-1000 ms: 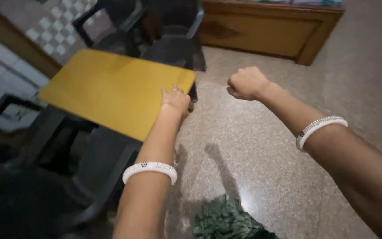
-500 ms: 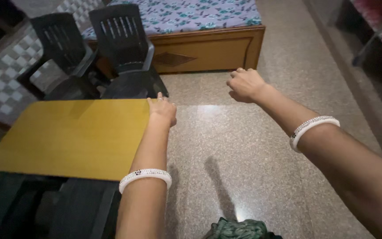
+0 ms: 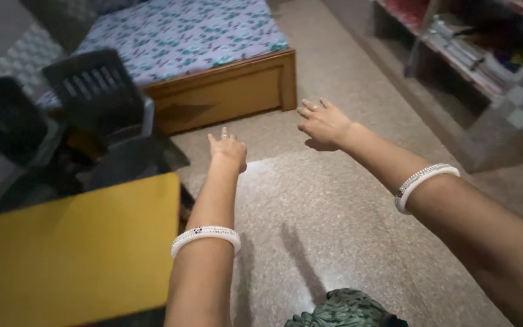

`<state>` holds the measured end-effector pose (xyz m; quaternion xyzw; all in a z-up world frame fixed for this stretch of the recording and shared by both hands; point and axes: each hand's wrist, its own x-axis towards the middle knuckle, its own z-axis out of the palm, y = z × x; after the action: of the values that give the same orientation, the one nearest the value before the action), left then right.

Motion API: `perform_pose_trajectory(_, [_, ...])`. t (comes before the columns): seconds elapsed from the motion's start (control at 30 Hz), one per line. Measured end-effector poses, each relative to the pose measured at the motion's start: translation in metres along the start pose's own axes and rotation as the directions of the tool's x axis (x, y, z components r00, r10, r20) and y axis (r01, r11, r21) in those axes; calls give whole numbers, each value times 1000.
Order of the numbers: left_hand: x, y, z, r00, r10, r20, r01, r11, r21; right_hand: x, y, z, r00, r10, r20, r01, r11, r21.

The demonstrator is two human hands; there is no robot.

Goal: The person moves a black plastic chair and a small wooden table within a bedroom, repositioning them near a bed. The person also smooths the bedsheet with both hands.

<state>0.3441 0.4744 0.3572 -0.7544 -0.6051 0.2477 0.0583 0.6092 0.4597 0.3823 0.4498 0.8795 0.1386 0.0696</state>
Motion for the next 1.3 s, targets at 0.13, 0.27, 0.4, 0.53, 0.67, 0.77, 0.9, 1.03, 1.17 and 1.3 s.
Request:
perform_pose_trajectory(0.13, [40,42,-29,995,97,-7,-96,994,42,-29,49,18,995,104,1,-104,995,-4])
perform_pose_trajectory(0.27, [78,99,-62,979,201,-40,-198,978,67,-60,113,36,969,226,96,-222,974,-51])
perform_pose_trajectory(0.4, [130,162,-89,958,269,-105,-263,963,65,-98,184,63,936,325,137,-325,945,-25])
perform_pose_trajectory(0.53, [191,233,-120,951,290,-104,-287,957,37,-133,260,91,904,389,174,-383,921,-70])
perform_pose_trajectory(0.67, [234,306,-163,939,334,-83,-331,943,42,-161,338,112,858,447,253,-414,894,-172])
perform_pose_trajectory(0.77, [261,351,-193,913,383,-139,-381,924,44,-174,393,132,821,501,274,-473,865,-166])
perform_pose_trajectory(0.9, [286,391,-221,880,406,-245,-408,912,46,-173,439,159,789,553,267,-526,833,-172])
perform_pose_trajectory(1.03, [312,418,-253,870,434,-234,-437,899,40,-167,468,172,765,562,315,-517,827,-220])
perform_pose_trajectory(1.17, [363,450,-283,834,464,-299,-456,884,102,-166,508,189,791,572,216,-529,817,-229])
perform_pose_trajectory(1.3, [419,482,-328,810,508,-293,-499,860,112,-158,551,192,713,647,271,-590,762,-267])
